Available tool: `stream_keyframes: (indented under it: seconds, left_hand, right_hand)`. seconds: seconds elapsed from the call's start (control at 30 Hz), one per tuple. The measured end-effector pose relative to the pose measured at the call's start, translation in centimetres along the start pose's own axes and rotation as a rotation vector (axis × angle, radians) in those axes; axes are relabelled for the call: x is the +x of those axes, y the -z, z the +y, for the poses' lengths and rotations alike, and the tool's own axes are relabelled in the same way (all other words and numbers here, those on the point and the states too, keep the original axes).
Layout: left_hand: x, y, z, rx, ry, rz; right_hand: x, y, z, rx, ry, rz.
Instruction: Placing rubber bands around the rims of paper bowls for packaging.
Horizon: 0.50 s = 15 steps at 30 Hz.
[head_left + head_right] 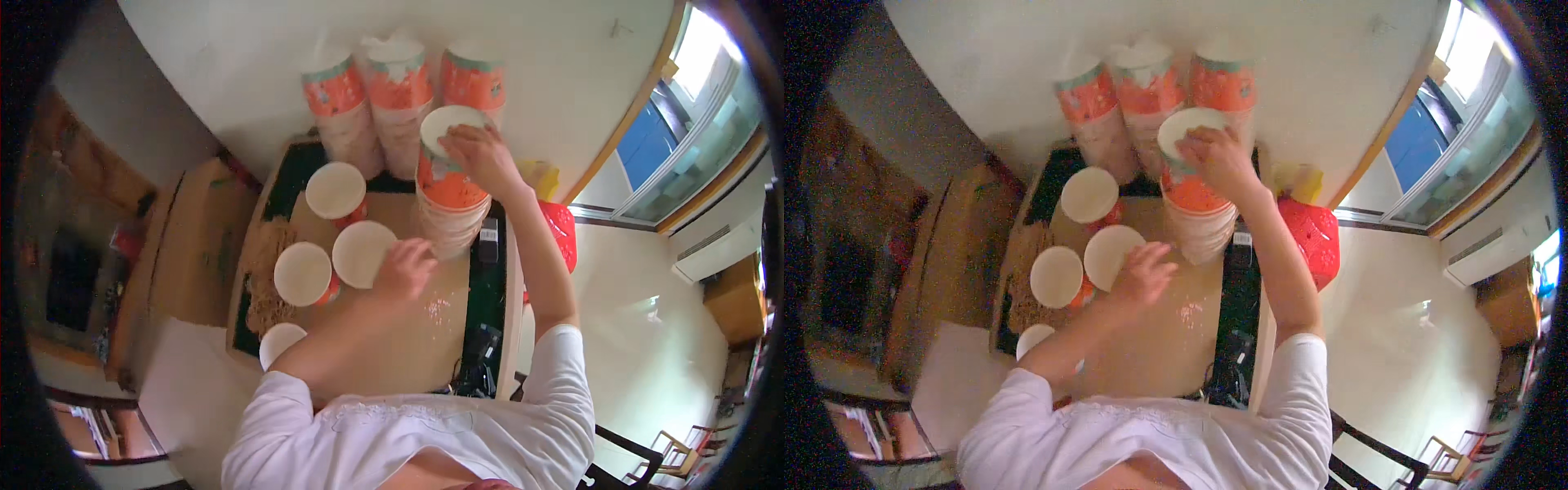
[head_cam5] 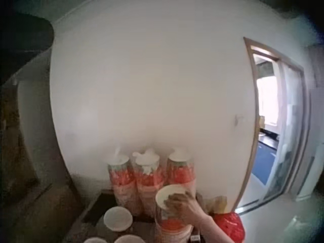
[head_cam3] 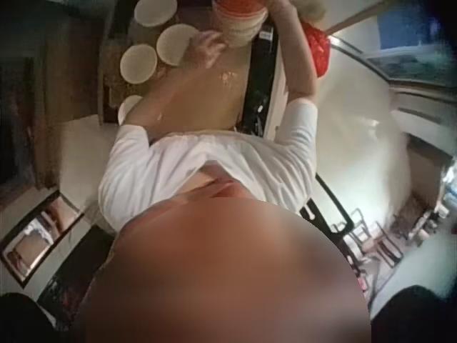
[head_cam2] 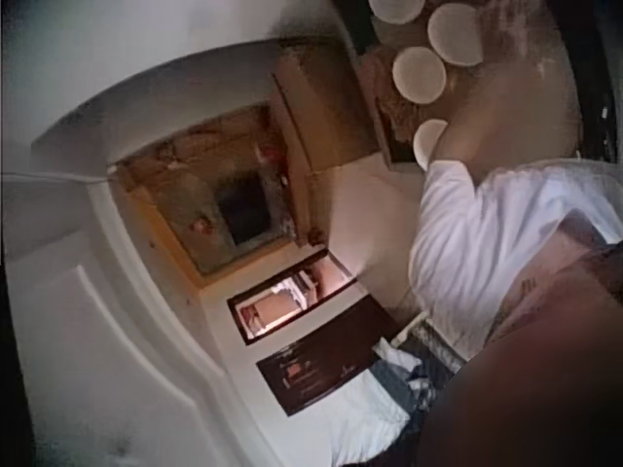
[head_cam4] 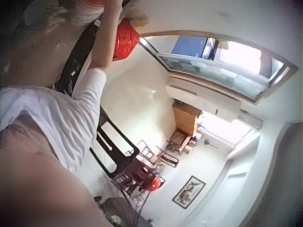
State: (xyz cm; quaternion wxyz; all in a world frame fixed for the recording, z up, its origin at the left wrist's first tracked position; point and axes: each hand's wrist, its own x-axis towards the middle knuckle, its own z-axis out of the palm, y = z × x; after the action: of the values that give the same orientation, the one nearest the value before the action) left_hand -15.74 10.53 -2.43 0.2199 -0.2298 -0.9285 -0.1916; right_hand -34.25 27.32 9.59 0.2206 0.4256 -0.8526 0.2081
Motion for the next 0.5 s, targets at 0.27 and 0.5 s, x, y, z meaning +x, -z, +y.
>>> stream_keyframes:
  seconds: [0.27,0.5]
  left_hand:
    - [-26.9,10.9,-10.2,0.295,0.895,0.040]
    - [-36.2,9.5,-9.4,0.048,1.411,-0.172]
  right_hand:
    - [-1.2,-2.8,1.6,-0.159,0.196,0.069]
    - [-15.3,-15.5,-16.1,1.069,-0.549,-0.006]
